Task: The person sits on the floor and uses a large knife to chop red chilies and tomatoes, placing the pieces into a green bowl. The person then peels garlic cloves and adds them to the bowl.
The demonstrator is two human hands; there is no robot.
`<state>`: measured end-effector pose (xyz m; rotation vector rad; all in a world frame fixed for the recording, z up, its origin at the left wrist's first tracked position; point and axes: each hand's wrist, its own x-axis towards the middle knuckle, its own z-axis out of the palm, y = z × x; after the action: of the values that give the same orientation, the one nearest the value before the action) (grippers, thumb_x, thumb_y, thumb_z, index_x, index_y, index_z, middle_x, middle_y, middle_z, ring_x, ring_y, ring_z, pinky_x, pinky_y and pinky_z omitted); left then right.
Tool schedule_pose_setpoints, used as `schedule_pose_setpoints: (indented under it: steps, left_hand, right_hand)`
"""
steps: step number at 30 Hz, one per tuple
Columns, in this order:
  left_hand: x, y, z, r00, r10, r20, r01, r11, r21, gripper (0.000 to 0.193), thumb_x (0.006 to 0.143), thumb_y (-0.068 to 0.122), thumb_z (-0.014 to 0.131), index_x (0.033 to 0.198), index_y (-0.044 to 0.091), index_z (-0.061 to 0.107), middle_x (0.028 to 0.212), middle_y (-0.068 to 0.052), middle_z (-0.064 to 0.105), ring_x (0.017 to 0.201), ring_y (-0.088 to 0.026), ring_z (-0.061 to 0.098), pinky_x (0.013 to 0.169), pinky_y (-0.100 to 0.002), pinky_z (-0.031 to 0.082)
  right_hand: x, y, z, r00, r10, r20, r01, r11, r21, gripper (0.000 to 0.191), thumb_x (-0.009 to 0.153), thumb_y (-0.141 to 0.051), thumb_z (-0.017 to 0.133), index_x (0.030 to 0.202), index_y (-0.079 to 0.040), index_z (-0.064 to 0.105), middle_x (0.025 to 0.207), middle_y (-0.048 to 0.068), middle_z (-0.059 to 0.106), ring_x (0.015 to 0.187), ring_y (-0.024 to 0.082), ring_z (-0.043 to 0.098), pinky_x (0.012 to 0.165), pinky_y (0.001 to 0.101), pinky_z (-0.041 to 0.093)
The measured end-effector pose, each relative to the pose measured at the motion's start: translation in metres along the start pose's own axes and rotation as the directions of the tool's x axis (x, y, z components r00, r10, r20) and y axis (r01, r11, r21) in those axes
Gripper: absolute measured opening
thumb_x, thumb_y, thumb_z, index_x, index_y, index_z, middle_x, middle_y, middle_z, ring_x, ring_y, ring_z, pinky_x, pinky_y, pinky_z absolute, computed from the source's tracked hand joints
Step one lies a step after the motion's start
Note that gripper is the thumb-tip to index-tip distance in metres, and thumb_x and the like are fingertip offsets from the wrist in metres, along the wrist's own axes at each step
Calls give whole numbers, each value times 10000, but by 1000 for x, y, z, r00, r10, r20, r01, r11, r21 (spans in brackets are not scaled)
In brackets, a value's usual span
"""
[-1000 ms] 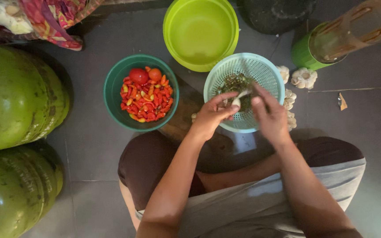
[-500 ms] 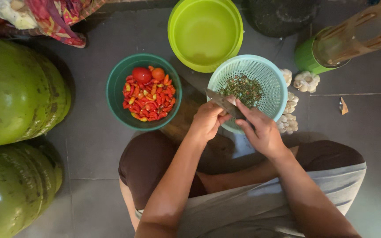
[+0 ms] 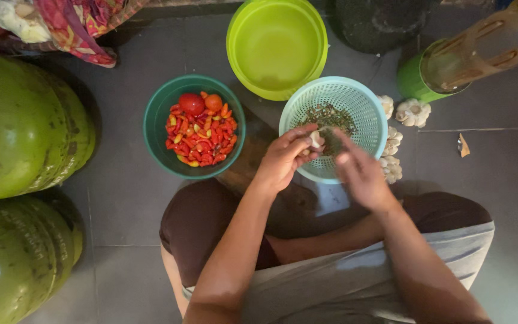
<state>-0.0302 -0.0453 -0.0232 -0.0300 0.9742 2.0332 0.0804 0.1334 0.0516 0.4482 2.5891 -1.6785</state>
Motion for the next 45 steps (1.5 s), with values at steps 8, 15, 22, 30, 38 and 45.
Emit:
schedule_pose_setpoints:
  steps: [8, 15, 22, 30, 38, 45]
  left_hand:
    - [10, -26, -21, 999, -4, -54, 1, 998, -59, 410, 1016, 214, 627, 1370, 9, 592, 1271, -61, 683, 1088, -145, 660, 940, -326, 541]
    - [13, -33, -29, 993, -53, -103, 46, 996, -71, 333, 1056, 151, 651, 1322, -49, 668, 1181, -102, 642, 988, -162, 614, 929, -365, 574]
    - [1, -7, -4, 999, -27, 21, 27, 999, 30, 361, 971, 130, 652, 1281, -55, 635, 1312, -79, 679, 1112, -145, 667, 994, -318, 557]
    - [-3, 10, 8, 1000, -11, -15, 12, 998, 69, 480, 953, 115, 694, 1381, -66, 572, 1229, -148, 698, 1081, -195, 703, 1004, -325, 564]
    - [-2, -2, 9, 999, 33, -39, -27, 990, 140, 441, 948, 170, 712, 1307, -70, 622, 1079, -95, 710, 990, -161, 703, 937, -310, 567]
    - [3, -20, 19, 982, 137, -128, -119, 984, 135, 365, 966, 145, 693, 1259, -70, 664, 977, -54, 700, 844, -118, 632, 796, -272, 535]
  right_hand:
    - [-5, -23, 14, 920, -391, 31, 389, 900, -195, 599, 975, -107, 691, 1536, -86, 482, 1140, 205, 703, 1027, 299, 688, 908, 382, 533]
    - [-6, -8, 20, 982, -189, -21, 189, 982, 8, 489, 990, -158, 672, 1468, -107, 584, 904, 77, 658, 703, 146, 555, 659, 294, 493]
    - [-1, 17, 16, 990, 28, 139, -85, 903, 421, 463, 1064, -233, 548, 1491, -55, 554, 762, 13, 556, 637, 93, 517, 577, 250, 467]
    - [9, 14, -1, 974, 212, 84, -224, 808, 545, 499, 1123, -328, 482, 1379, 95, 426, 785, 37, 558, 645, 129, 535, 600, 264, 469]
    - [3, 5, 19, 995, 2, 101, -37, 936, 350, 503, 1091, -201, 472, 1576, -76, 430, 802, -6, 527, 658, 63, 500, 578, 211, 469]
    - [2, 12, 33, 996, 87, -4, -75, 881, 467, 469, 1096, -203, 483, 1545, -65, 473, 822, 15, 543, 647, 89, 513, 563, 235, 460]
